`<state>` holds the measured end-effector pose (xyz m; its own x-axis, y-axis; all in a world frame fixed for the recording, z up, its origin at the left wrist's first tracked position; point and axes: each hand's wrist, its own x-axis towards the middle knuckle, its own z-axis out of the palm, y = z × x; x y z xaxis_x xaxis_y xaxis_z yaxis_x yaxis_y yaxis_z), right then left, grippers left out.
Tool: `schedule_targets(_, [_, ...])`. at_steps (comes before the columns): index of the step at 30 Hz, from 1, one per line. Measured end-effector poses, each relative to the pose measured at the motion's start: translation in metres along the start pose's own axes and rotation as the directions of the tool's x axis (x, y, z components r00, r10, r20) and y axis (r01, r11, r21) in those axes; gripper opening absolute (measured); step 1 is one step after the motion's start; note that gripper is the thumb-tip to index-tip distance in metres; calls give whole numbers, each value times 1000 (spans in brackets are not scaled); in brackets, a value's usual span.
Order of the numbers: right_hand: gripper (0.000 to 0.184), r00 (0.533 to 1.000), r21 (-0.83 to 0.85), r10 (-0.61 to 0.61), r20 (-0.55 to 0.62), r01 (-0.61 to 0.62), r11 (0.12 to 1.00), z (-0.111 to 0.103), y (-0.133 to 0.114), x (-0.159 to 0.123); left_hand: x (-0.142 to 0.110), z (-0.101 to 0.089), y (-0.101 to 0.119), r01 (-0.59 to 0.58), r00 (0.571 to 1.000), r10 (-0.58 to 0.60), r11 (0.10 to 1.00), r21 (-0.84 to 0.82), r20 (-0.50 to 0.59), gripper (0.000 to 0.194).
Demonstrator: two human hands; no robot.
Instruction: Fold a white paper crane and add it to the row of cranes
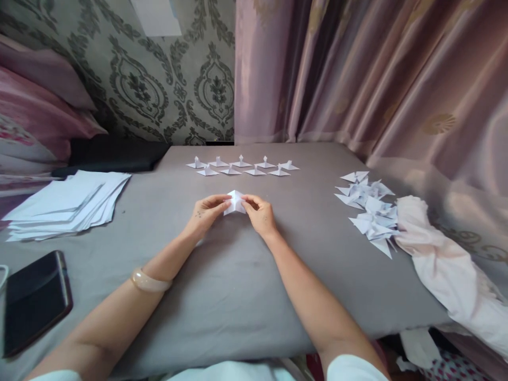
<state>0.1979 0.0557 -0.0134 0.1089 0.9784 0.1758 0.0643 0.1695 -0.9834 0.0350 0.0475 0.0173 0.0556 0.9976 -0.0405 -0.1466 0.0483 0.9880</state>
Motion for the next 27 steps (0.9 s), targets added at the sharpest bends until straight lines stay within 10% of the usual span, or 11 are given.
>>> schedule_targets(27, [15, 987, -161, -134, -85, 119, 980, 8, -4, -9, 9, 0, -17, -147, 987, 157, 970, 194, -33, 18])
